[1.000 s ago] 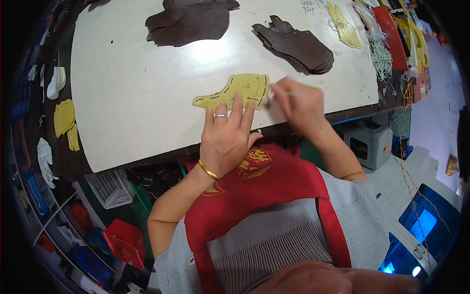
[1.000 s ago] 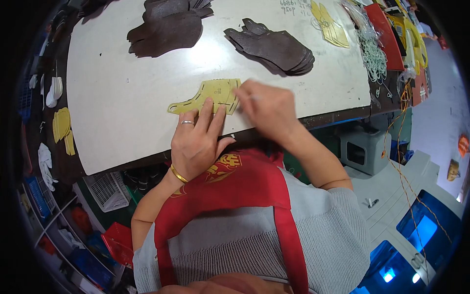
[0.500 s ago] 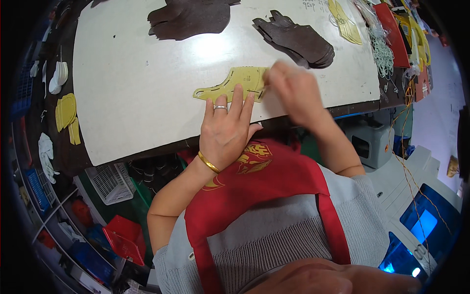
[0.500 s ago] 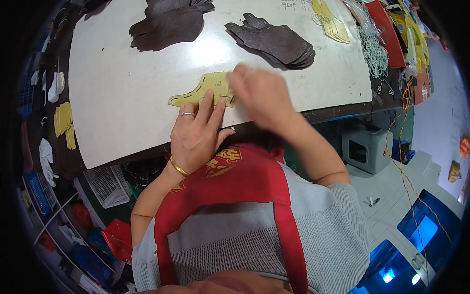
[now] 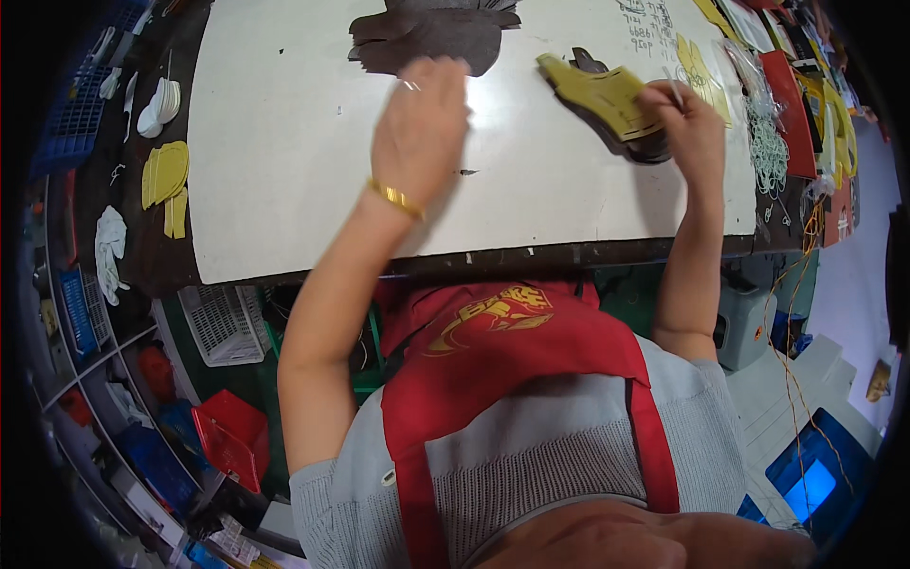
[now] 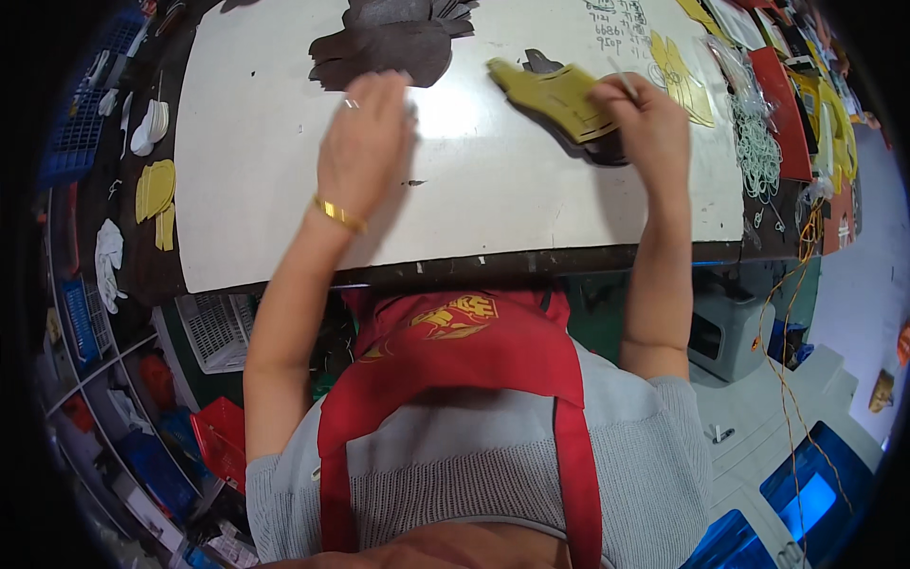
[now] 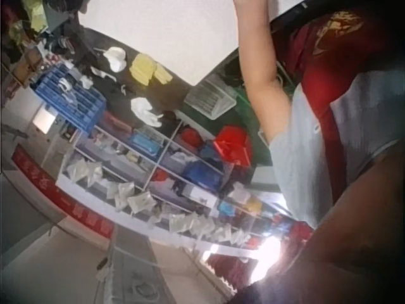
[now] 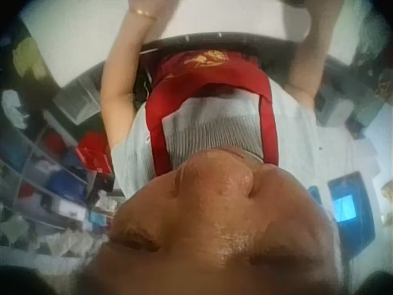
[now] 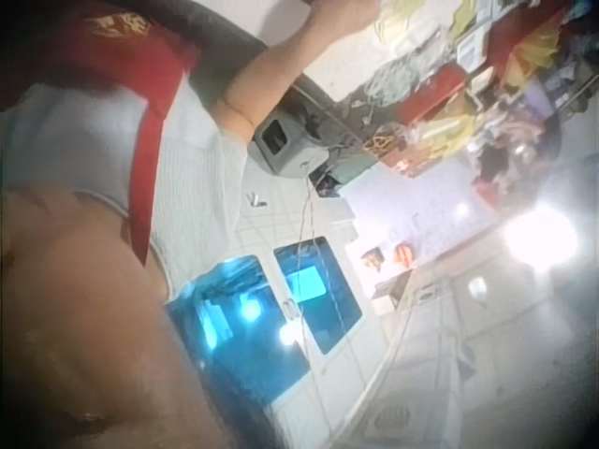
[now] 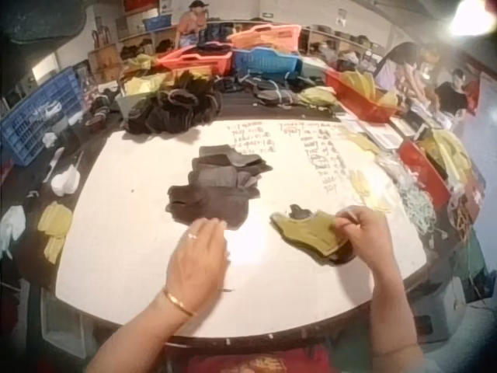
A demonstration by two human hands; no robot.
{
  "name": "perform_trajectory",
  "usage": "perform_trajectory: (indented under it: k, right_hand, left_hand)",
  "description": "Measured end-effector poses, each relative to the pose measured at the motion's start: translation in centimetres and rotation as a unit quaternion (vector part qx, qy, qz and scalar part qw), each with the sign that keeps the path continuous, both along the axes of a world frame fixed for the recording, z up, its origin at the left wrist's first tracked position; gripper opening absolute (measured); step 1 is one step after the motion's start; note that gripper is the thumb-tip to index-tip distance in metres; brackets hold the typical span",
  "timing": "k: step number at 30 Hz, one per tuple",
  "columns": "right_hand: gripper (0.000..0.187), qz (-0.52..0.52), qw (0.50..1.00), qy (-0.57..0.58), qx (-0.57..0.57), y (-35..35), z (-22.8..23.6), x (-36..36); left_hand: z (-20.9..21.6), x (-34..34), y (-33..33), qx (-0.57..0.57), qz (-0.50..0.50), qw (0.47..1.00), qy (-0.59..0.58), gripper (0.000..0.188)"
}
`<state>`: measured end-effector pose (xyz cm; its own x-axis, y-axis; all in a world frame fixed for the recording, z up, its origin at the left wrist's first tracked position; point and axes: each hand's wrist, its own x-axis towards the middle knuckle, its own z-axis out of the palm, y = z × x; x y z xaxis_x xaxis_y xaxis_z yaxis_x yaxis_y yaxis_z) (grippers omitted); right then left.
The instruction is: The person traces guidelines onto cut leather pieces by aligning a plastic template over each piece and drawing markings with a pen.
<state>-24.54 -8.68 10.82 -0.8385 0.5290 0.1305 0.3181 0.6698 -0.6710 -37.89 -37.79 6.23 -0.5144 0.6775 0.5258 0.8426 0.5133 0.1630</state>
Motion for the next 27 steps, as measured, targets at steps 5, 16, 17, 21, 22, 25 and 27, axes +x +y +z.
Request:
perform_trajectory:
  k: [5,16,17,21,22,25,27]
  right_hand:
    - [0.021,-0.053,0.989,0.14,-0.014,1.0,-0.6,1.4]
    - [0.024,0.238,0.96,-0.048,-0.141,-8.2,-4.0,-3.0]
    - [0.027,0.255,0.956,-0.081,-0.122,-8.4,-4.0,-3.3]
    - [0.029,0.253,0.957,-0.096,-0.104,-8.4,-4.3,-3.5]
    - [0.029,0.254,0.957,-0.097,-0.101,-8.4,-4.3,-3.6]
    - [0.028,0.254,0.959,-0.097,-0.081,-8.5,-4.3,-3.8]
    - [0.027,0.254,0.961,-0.096,-0.062,-8.5,-4.1,-3.9]
  left_hand:
    - [1.0,3.3,-0.8,-0.146,-0.012,0.979,-0.139,0.045]
    - [-0.9,11.9,-3.9,-0.008,-0.052,0.989,-0.14,0.073]
    - [-1.1,12.0,-3.9,-0.027,-0.032,0.987,-0.156,0.076]
    - [-1.5,12.3,-3.9,-0.032,-0.029,0.987,-0.158,0.081]
    - [-1.5,12.3,-3.9,-0.03,-0.028,0.987,-0.155,0.081]
    - [-1.5,12.2,-3.8,-0.032,-0.027,0.987,-0.152,0.079]
    - [-1.2,12.1,-3.6,-0.035,-0.026,0.987,-0.152,0.078]
